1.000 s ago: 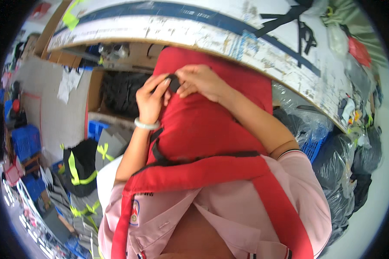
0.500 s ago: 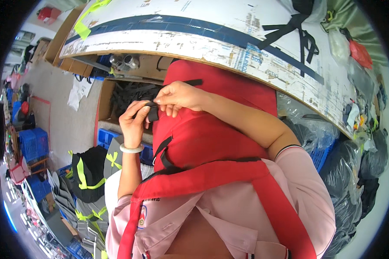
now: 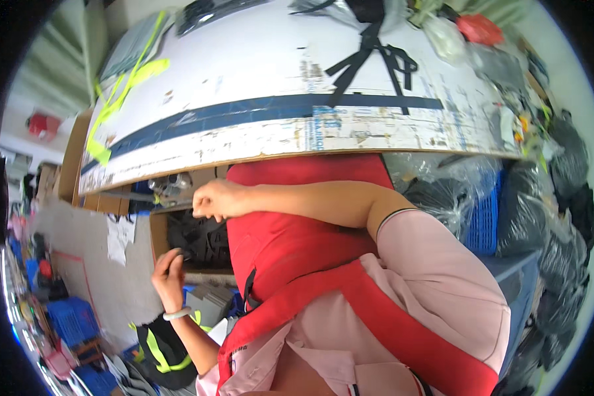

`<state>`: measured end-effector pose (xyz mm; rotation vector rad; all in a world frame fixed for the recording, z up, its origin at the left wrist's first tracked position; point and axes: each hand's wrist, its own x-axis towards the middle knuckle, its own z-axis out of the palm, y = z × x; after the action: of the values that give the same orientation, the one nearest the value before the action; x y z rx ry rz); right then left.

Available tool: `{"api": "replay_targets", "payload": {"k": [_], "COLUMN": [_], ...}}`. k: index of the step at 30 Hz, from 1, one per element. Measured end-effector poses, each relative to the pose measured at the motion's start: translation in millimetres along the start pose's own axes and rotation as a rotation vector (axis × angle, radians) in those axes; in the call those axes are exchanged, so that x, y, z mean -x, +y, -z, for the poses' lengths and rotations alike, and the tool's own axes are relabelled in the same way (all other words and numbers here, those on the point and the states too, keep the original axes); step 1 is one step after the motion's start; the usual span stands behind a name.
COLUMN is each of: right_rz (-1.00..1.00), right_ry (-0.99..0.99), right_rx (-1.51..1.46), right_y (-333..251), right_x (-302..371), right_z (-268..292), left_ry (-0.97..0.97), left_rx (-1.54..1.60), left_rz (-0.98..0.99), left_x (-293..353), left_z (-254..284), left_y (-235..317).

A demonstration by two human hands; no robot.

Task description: Manually threading black straps through plastic buckles/components.

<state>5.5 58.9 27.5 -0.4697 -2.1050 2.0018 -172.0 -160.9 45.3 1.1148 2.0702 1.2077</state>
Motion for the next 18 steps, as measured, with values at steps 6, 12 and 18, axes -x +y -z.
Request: {"api": "replay_targets", "payload": {"k": [6, 12, 18], "right_rz": [0.082, -0.029, -0.124], "right_ry": [0.211, 0.807, 1.022], "right_rx": [0.425, 0.515, 0.527], "right_y": [10.8, 17.4, 25.3], "right_x": [61.0, 128.2, 145.0], "right_z": [61.9, 191.6, 247.5], "left_ry": [0.256, 0.031, -0.223], "left_rx": [0.761, 0.867, 0.764], "left_rz": [0.380, 0.485, 0.281], "left_x": [-31.3, -59.1, -106.2], "left_z": [15.0, -84.0, -151.6], "left_y": [-122.7, -73.8, 30.4]}}
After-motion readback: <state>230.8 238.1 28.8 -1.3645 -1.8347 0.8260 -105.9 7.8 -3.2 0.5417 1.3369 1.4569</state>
